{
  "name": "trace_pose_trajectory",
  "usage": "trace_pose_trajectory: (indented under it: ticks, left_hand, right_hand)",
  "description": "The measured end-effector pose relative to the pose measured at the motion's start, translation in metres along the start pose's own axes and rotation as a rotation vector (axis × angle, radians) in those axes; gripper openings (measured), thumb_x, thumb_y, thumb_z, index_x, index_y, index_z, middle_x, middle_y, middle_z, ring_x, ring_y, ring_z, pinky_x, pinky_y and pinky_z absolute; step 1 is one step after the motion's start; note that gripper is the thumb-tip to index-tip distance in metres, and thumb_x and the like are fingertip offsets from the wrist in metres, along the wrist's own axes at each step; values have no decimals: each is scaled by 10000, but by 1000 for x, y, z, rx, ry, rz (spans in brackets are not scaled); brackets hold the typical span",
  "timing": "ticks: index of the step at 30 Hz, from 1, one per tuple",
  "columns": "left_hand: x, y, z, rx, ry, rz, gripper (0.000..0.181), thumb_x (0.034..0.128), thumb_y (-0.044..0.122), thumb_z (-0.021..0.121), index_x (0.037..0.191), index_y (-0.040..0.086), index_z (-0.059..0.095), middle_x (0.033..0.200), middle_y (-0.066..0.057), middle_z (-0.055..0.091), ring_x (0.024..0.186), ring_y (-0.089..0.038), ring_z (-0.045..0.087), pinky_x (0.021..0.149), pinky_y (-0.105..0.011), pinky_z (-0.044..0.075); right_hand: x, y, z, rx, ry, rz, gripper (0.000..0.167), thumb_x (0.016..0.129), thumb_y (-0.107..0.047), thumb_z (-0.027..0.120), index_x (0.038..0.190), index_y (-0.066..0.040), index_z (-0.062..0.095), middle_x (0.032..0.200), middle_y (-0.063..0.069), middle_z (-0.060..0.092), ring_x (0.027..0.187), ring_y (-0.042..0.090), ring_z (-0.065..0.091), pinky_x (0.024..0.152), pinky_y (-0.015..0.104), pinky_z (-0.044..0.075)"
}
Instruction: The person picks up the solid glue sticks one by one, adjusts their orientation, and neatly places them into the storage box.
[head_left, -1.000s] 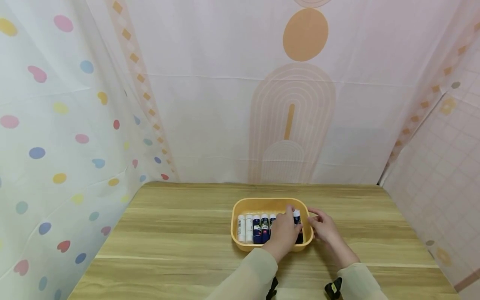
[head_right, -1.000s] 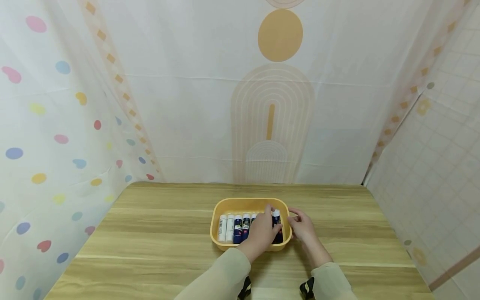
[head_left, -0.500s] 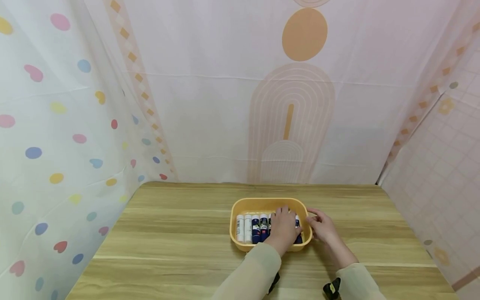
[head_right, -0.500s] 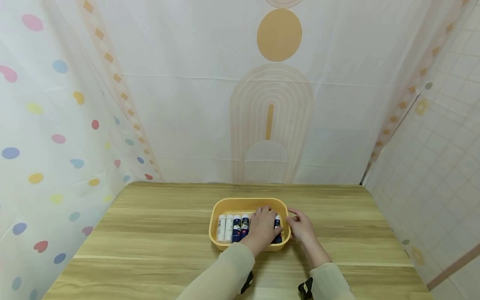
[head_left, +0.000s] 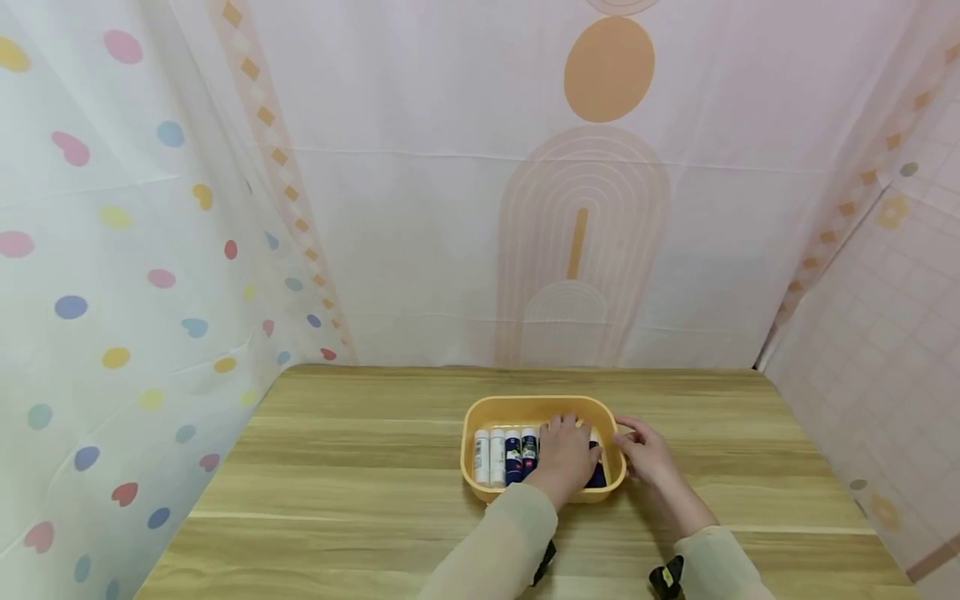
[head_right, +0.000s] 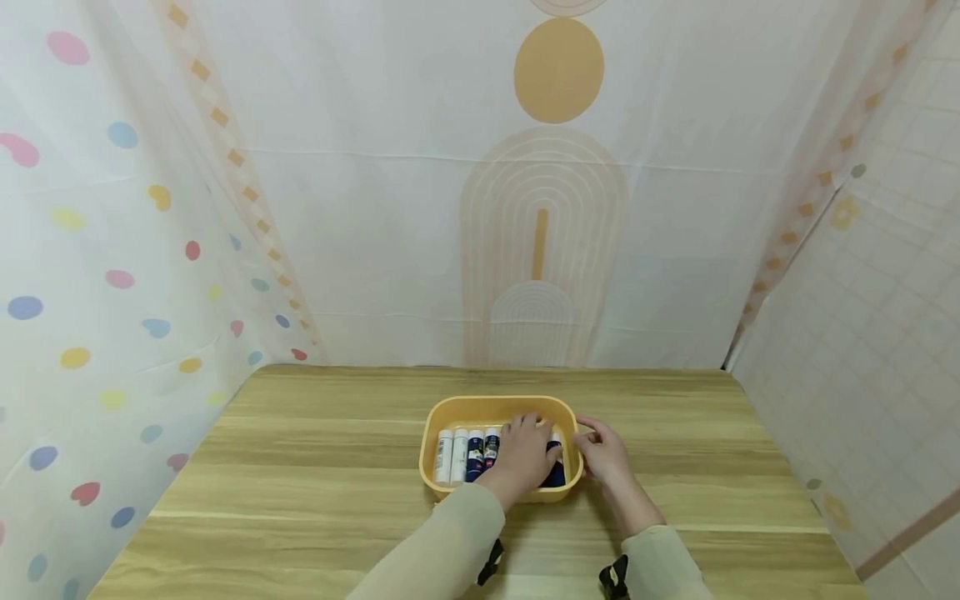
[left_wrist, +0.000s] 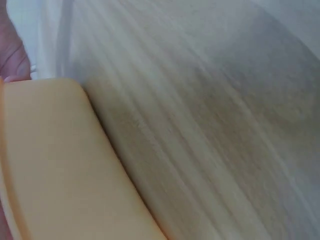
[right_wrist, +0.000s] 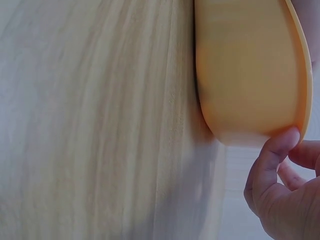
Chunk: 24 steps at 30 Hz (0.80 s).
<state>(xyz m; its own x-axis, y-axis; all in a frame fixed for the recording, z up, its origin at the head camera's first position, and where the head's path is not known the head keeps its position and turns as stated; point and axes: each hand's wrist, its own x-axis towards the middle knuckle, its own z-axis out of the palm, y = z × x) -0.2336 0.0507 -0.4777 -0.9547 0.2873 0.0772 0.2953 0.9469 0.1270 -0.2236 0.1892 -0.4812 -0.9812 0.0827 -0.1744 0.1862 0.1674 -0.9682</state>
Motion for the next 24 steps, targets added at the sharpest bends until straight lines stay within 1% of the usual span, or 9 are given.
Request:
trace_pose_trajectory:
  ticks: [4, 7, 10, 12, 13, 14, 18, 20, 24]
  left_hand:
    - [-1, -12, -7, -75, 47, 21, 467, 927, 420, 559, 1356, 242, 513, 1340, -33, 499, 1247, -242, 430, 1021, -454, 372]
    - [-6, -27, -17, -108, 63, 56, 489, 930, 388, 568, 1383, 228, 483, 1367, -56, 479, 1267, -263, 424, 1040, -472, 359]
    - [-15, -49, -27, -126, 87, 101, 499, 934, 347, 569, 1398, 197, 462, 1380, -84, 466, 1274, -290, 422, 1049, -493, 350]
    - [-22, -66, -33, -139, 128, 136, 494, 931, 317, 580, 1390, 174, 469, 1371, -107, 473, 1262, -310, 436, 1045, -505, 350]
    - [-25, -75, -34, -140, 160, 153, 492, 922, 302, 593, 1379, 161, 480, 1357, -117, 484, 1249, -319, 446, 1041, -507, 350]
    - [-29, -84, -35, -142, 184, 159, 501, 919, 297, 598, 1384, 157, 473, 1355, -116, 485, 1249, -317, 445, 1054, -506, 338]
    - [-42, -123, -40, -172, 261, 148, 537, 902, 263, 623, 1393, 125, 454, 1358, -139, 479, 1258, -329, 423, 1088, -514, 287]
    - [-50, -141, -41, -194, 266, 122, 560, 904, 252, 622, 1409, 110, 427, 1380, -150, 459, 1280, -335, 400, 1106, -523, 256]
    - [-64, -174, -41, -212, 256, 80, 548, 910, 228, 619, 1404, 88, 429, 1390, -180, 448, 1296, -358, 392, 1101, -536, 268]
  right_hand:
    - [1, -1, 0, -48, 0, -13, 390, 953, -45, 502, 1338, 6, 477, 847, 65, 503, 557, 106, 477, 476, 233, 435]
    - [1, -1, 1, -83, 4, -29, 383, 949, -40, 505, 1329, 6, 486, 850, 76, 494, 547, 112, 474, 468, 237, 434]
    - [0, -2, 3, -126, 11, -47, 375, 945, -42, 513, 1317, 4, 499, 861, 91, 495, 538, 120, 477, 461, 246, 440]
    - [-1, -2, 3, -165, 15, -68, 367, 942, -48, 521, 1305, 6, 507, 872, 111, 503, 541, 126, 480, 461, 259, 448]
    - [-1, -3, 3, -191, 20, -80, 362, 940, -55, 527, 1298, 0, 517, 878, 120, 511, 546, 131, 486, 462, 270, 457]
    - [-2, -3, 2, -221, 24, -95, 358, 938, -59, 532, 1291, 0, 523, 880, 129, 518, 550, 136, 488, 461, 280, 463]
    - [-3, -5, -1, -343, 23, -163, 351, 939, -76, 536, 1280, 6, 530, 879, 147, 543, 591, 149, 498, 474, 299, 482]
    - [-4, -6, -3, -402, 16, -190, 355, 941, -83, 537, 1284, 6, 529, 872, 145, 553, 608, 157, 501, 479, 290, 477]
    - [-5, -7, -10, -541, 2, -248, 374, 941, -109, 548, 1296, 6, 525, 849, 126, 579, 649, 171, 510, 517, 281, 452]
